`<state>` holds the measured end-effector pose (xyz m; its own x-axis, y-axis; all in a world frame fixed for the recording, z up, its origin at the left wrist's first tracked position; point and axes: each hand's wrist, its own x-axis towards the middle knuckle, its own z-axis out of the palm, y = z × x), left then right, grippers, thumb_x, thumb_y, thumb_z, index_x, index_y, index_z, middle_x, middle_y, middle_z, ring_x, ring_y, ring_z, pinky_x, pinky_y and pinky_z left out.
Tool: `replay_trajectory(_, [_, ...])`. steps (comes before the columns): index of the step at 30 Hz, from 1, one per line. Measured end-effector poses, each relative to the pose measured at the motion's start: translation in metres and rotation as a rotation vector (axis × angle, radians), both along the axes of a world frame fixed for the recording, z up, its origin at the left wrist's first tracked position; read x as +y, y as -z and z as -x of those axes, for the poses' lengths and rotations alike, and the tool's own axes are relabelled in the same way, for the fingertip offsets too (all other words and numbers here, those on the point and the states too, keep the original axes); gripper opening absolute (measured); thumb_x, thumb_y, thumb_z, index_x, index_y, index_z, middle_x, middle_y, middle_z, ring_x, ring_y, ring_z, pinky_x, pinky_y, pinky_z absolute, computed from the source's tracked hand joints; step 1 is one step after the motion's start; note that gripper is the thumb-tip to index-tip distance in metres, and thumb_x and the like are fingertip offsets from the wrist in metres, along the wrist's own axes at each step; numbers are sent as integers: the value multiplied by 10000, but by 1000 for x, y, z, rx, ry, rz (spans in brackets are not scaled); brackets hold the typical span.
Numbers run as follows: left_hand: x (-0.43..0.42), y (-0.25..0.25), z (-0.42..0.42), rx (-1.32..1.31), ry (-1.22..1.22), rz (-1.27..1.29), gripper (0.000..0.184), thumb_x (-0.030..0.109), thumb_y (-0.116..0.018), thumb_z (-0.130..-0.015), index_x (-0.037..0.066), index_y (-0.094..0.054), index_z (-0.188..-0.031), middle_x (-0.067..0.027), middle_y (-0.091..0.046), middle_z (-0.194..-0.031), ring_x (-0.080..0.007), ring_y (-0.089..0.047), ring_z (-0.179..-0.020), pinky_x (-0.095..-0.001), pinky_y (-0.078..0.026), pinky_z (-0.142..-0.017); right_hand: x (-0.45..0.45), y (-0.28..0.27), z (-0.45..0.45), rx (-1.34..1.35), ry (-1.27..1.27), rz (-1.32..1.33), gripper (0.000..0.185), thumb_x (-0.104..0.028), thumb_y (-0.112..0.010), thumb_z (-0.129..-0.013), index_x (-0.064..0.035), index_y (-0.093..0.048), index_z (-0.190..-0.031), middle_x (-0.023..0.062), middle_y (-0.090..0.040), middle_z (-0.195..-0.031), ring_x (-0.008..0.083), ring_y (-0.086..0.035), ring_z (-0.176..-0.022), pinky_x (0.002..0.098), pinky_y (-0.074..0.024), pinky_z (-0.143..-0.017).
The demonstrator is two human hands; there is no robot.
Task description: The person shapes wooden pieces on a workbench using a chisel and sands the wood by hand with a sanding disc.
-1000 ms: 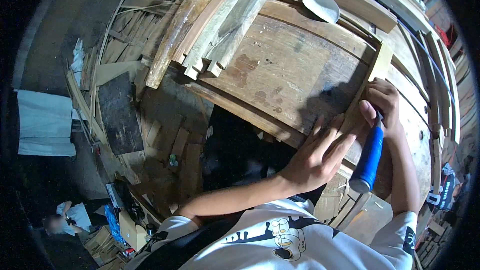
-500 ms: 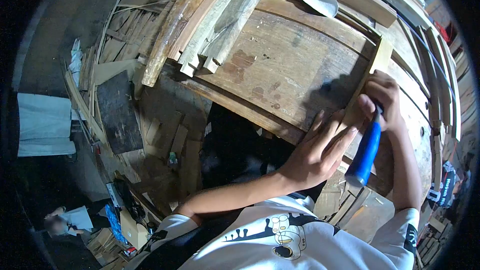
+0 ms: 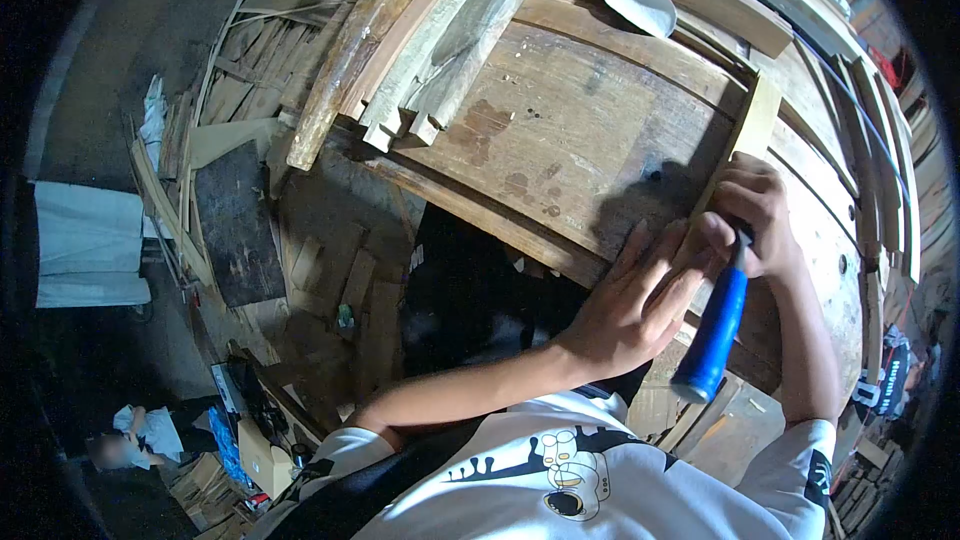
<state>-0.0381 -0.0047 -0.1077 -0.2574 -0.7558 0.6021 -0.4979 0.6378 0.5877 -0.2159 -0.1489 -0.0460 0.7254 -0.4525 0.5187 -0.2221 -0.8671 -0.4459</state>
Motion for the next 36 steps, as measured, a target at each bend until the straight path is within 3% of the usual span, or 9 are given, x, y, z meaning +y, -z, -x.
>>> replay_trajectory(8, [0,-56,-18,-82,97,-220,971,350,-824,-808,-5,-338,-1571,-339,-295,-1557,-434,-332,-1482,-647,-284,-1190,-14,0,16,25,103,32,390,-265,-667,-828,-53,-411,-624,88,-369,-611,280,-381,-583,421,-269,-568])
replay_trajectory(11, [-13,-71,-20,120,257,14,1076,502,-852,-760,31,-332,-1575,-322,-286,-1547,-451,-313,-1477,-640,-303,-1177,-16,6,19,51,137,69,386,-287,-696,-763,-52,-420,-631,86,-380,-619,277,-398,-604,417,-276,-573])
replay_trajectory(14, [-32,-106,-23,17,420,85,928,514,-826,-771,-23,-491,-1449,-379,-331,-1488,-513,-357,-1426,-648,-328,-1155,-22,3,26,85,21,42,333,-284,-752,-692,-3,-591,-769,107,-477,-720,281,-458,-678,405,-347,-606])
replay_trajectory(16, [-55,-97,-5,103,441,67,849,597,-758,-821,9,-519,-1385,-341,-476,-1340,-447,-411,-1363,-570,-386,-1111,-15,1,18,61,79,44,341,-271,-761,-685,6,-604,-808,114,-492,-748,289,-468,-703,403,-361,-626])
replay_trajectory(20, [-93,-112,9,100,330,-365,581,360,-687,-903,-71,-470,-1226,-344,-544,-1156,-402,-497,-1188,-487,-426,-1022,-3,-5,8,-31,277,25,375,-245,-780,-671,23,-630,-885,129,-523,-802,304,-489,-753,400,-388,-665])
replay_trajectory(25, [-82,-113,2,-73,197,-434,896,215,-707,-889,-151,-155,-1493,-472,-419,-1330,-552,-427,-1291,-601,-307,-1144,-8,0,4,-78,313,120,455,-210,-807,-647,47,-657,-991,150,-563,-882,327,-518,-830,393,-427,-729])
replay_trajectory(28, [-81,-102,-1,-189,175,-429,1027,197,-709,-893,-137,0,-1556,-530,-378,-1380,-634,-357,-1380,-607,-261,-1205,-6,1,6,-33,404,196,346,-184,-785,-609,-13,-593,-840,136,-558,-888,325,-524,-895,411,-410,-859])
replay_trajectory(31, [-90,-117,-19,-4,347,-904,980,156,-692,-905,-151,-17,-1546,-494,-457,-1337,-586,-475,-1312,-550,-351,-1171,-3,-6,1,-16,425,250,301,-126,-763,-580,-66,-531,-762,109,-599,-924,328,-537,-969,444,-387,-937])
replay_trajectory(36, [-91,-102,-14,-38,267,-794,868,130,-640,-938,-153,-82,-1540,-441,-519,-1313,-488,-556,-1275,-480,-431,-1113,3,-6,-7,-25,546,254,319,-68,-770,-586,-78,-630,-872,101,-672,-1182,339,-557,-1175,483,-385,-1052])
